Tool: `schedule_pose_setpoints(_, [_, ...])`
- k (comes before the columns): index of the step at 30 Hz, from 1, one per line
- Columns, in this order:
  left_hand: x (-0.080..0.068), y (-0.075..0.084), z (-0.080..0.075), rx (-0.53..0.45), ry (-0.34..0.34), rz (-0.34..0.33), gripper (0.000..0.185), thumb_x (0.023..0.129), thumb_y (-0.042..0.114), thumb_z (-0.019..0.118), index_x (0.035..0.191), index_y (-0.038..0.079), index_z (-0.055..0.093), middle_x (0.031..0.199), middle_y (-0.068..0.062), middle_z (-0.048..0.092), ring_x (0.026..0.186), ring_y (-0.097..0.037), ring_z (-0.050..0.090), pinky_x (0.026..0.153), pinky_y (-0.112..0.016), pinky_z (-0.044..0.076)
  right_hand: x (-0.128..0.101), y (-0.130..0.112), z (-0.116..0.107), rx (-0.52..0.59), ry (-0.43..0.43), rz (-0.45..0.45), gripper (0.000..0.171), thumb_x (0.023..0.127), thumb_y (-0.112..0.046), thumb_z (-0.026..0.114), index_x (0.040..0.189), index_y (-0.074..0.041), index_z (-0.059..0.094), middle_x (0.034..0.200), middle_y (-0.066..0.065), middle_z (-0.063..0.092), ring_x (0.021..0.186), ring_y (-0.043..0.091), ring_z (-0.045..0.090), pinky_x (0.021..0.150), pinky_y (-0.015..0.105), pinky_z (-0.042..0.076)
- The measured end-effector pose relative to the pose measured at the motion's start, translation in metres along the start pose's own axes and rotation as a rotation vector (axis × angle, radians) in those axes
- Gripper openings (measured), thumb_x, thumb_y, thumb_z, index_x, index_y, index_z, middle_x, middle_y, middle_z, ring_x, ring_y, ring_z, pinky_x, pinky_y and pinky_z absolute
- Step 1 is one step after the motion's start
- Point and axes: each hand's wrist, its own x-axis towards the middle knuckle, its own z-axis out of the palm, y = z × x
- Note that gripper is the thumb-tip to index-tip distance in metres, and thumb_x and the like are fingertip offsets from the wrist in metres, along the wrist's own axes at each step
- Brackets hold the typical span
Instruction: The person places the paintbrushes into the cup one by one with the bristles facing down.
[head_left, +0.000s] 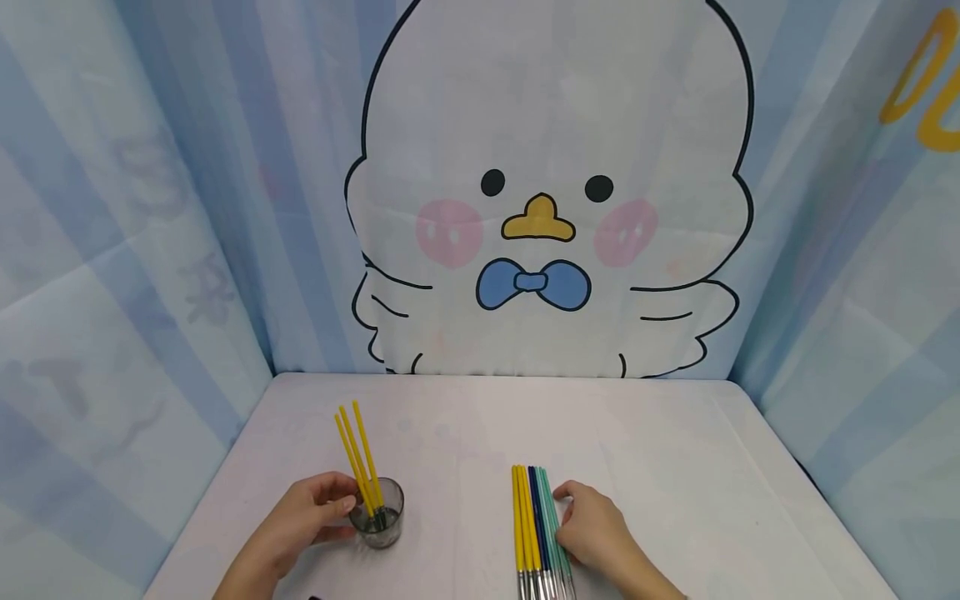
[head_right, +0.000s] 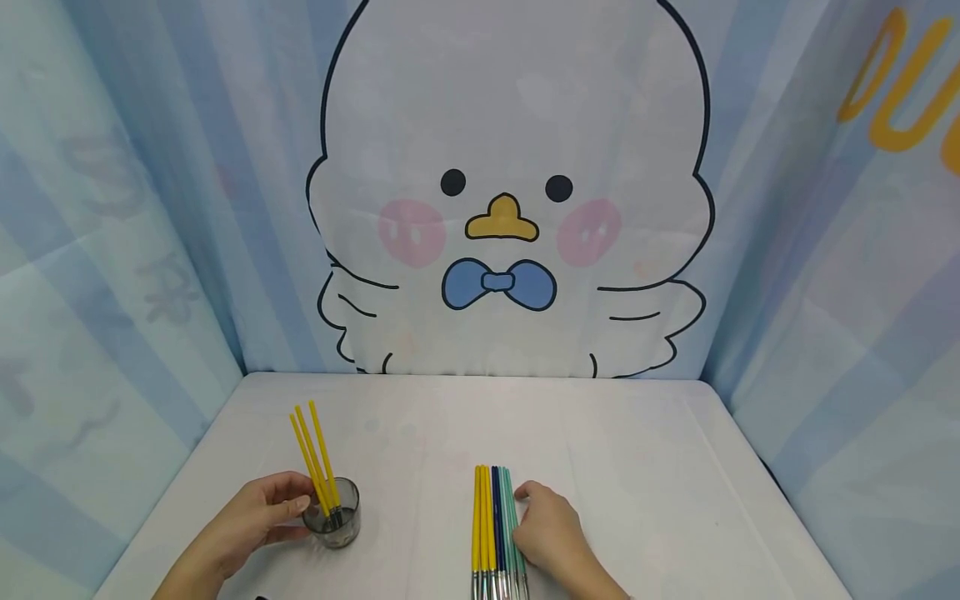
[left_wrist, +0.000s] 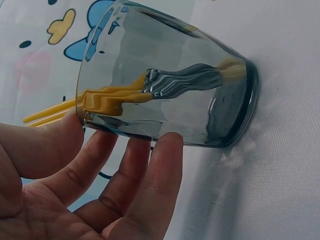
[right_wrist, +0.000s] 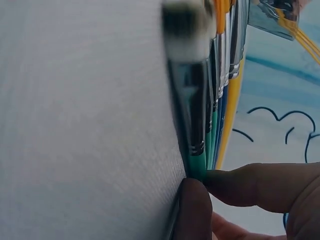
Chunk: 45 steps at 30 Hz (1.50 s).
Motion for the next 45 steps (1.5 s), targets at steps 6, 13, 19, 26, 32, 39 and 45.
schedule_pose_setpoints(6, [0.001,-0.002,0.001,0.004,0.018,-0.004,0.025,0.105,0.004,0.066,0.126,-0.008,0.065,0.116,-0.013,0.072,0.100,-0.019,0.070,0.085,-0.043,0.069,0.000,-0.002,0.000,-0.042,-0.011,-0.013,0.055,0.071,0.001,0.077,0.125,-0.006,0.069,0.072,0.004,0.058,0.058,0.018,0.054,0.049,0.024,0.041])
schedule_pose_setpoints(13, [0.002,-0.002,0.003,-0.003,0.054,-0.021,0.022,0.105,0.003,0.065,0.125,-0.006,0.066,0.116,-0.014,0.072,0.100,-0.020,0.070,0.084,-0.043,0.069,0.000,-0.003,-0.002,-0.054,-0.045,-0.023,0.061,0.069,0.003,0.076,0.128,-0.005,0.068,0.073,0.004,0.059,0.058,0.018,0.053,0.049,0.023,0.040])
schedule_pose_setpoints(19, [0.002,-0.002,0.003,-0.006,0.048,-0.022,0.022,0.104,0.003,0.066,0.124,-0.006,0.066,0.116,-0.014,0.072,0.100,-0.020,0.070,0.084,-0.043,0.069,0.001,-0.001,-0.006,-0.031,-0.075,-0.035,0.059,0.070,0.005,0.076,0.128,-0.005,0.068,0.077,0.004,0.060,0.055,0.016,0.056,0.049,0.023,0.043])
schedule_pose_setpoints(26, [0.001,-0.001,0.002,-0.005,0.035,-0.011,0.023,0.104,0.003,0.066,0.125,-0.007,0.065,0.118,-0.014,0.072,0.101,-0.019,0.070,0.085,-0.043,0.069,0.003,0.004,-0.007,0.050,-0.090,-0.031,0.060,0.071,0.008,0.074,0.130,-0.006,0.068,0.079,0.004,0.060,0.052,0.015,0.057,0.047,0.022,0.046])
schedule_pose_setpoints(32, [0.001,-0.002,0.003,-0.002,0.056,-0.011,0.023,0.103,0.002,0.066,0.124,-0.007,0.066,0.118,-0.015,0.072,0.100,-0.019,0.070,0.084,-0.042,0.069,0.005,0.007,-0.007,0.133,-0.108,-0.015,0.063,0.073,0.009,0.072,0.134,-0.005,0.067,0.080,0.004,0.061,0.053,0.014,0.056,0.046,0.021,0.047])
schedule_pose_setpoints(39, [0.003,-0.004,-0.001,0.008,0.015,0.008,0.025,0.104,0.005,0.067,0.126,-0.008,0.065,0.118,-0.014,0.072,0.101,-0.019,0.070,0.088,-0.042,0.069,0.001,0.002,-0.006,0.225,-0.133,-0.023,0.065,0.073,0.011,0.072,0.137,-0.004,0.065,0.081,0.005,0.061,0.055,0.015,0.053,0.046,0.021,0.049])
schedule_pose_setpoints(45, [0.003,-0.004,0.000,0.009,0.032,0.002,0.025,0.104,0.004,0.067,0.126,-0.007,0.066,0.119,-0.014,0.072,0.102,-0.019,0.070,0.088,-0.043,0.069,0.003,-0.006,-0.006,0.273,-0.127,-0.020,0.067,0.072,0.011,0.070,0.137,-0.004,0.064,0.085,0.006,0.062,0.061,0.017,0.055,0.048,0.022,0.049])
